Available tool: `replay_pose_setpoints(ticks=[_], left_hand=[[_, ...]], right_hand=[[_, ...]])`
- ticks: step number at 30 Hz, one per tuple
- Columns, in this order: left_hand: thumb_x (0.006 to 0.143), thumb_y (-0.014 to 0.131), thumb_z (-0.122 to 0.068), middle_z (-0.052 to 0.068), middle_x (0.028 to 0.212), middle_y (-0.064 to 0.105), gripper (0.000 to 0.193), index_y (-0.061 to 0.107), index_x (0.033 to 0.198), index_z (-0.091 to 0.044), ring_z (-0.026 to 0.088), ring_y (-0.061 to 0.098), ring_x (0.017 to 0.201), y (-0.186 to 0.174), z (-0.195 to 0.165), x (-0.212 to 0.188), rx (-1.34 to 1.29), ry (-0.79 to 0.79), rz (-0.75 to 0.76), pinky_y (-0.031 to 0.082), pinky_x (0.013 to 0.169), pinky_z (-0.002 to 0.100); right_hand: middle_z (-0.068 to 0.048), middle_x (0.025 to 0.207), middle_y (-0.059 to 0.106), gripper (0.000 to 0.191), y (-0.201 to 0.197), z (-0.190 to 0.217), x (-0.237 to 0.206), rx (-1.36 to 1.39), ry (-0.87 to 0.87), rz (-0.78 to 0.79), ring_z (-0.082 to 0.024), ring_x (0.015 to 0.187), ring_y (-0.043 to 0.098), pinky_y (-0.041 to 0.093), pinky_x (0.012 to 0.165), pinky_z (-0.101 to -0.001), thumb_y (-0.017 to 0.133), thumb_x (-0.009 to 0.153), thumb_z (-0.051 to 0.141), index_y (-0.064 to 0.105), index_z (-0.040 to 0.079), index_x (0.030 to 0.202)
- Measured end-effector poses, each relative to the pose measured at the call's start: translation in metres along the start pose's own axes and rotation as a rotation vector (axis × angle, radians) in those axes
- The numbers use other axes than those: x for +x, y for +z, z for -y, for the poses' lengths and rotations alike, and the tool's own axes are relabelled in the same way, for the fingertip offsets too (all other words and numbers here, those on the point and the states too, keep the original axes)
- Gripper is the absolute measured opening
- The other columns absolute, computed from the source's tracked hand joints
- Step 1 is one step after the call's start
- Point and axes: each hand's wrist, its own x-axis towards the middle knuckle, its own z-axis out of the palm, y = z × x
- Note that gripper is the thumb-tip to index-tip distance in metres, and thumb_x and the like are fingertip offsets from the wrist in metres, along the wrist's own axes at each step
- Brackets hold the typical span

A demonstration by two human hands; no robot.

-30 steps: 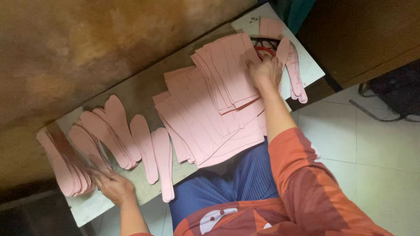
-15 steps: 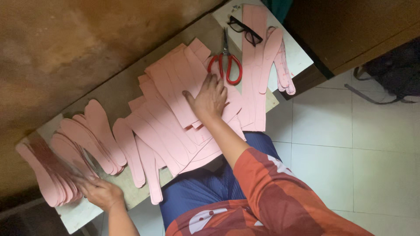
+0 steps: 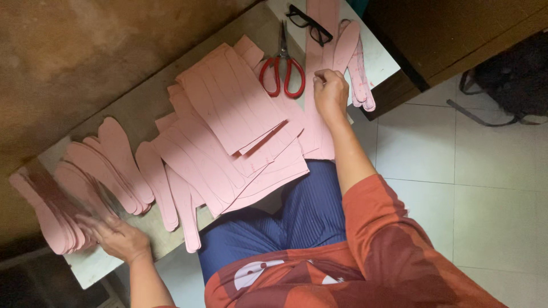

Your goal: The person sits on the floor and sorts pink shoe insoles on a low table, repeatedly picking up stacks, fanning them, and placing them back. The person briefly uses red-handled scissors to trim a stack of insoles before resuming sorting.

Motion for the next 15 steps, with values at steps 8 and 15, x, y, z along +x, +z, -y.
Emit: replay_pose_setpoints(ticks=[8, 15], left_hand=[[0.093, 0.073, -0.025, 0.027, 0.155, 0.045, 0.073, 0.043, 0.15, 0.009, 0.046, 0.042, 0.146, 0.045, -0.11, -0.095, -0.111, 0.459, 0.145, 0.034, 0.122, 0.05], [0.087, 0.078, -0.033, 0.01, 0.165, 0.035, 0.085, 0.036, 0.158, -0.015, 0.036, 0.035, 0.15, 0.064, -0.165, -0.145, 0.069, 0.734, 0.502, 0.028, 0.121, 0.059]], right_hand=[[-0.022, 0.105, 0.072, 0.04, 0.057, 0.046, 0.033, -0.446, 0.056, 0.289, -0.038, 0.098, 0.068, 0.054, 0.088, -0.0445, 0.084, 0.079, 0.035, 0.076, 0.001, 0.099], [-0.017, 0.117, 0.069, 0.063, 0.061, 0.082, 0.047, -0.509, 0.231, 0.487, -0.032, 0.11, 0.065, 0.052, 0.092, -0.0417, 0.092, 0.071, 0.041, 0.069, 0.006, 0.117]])
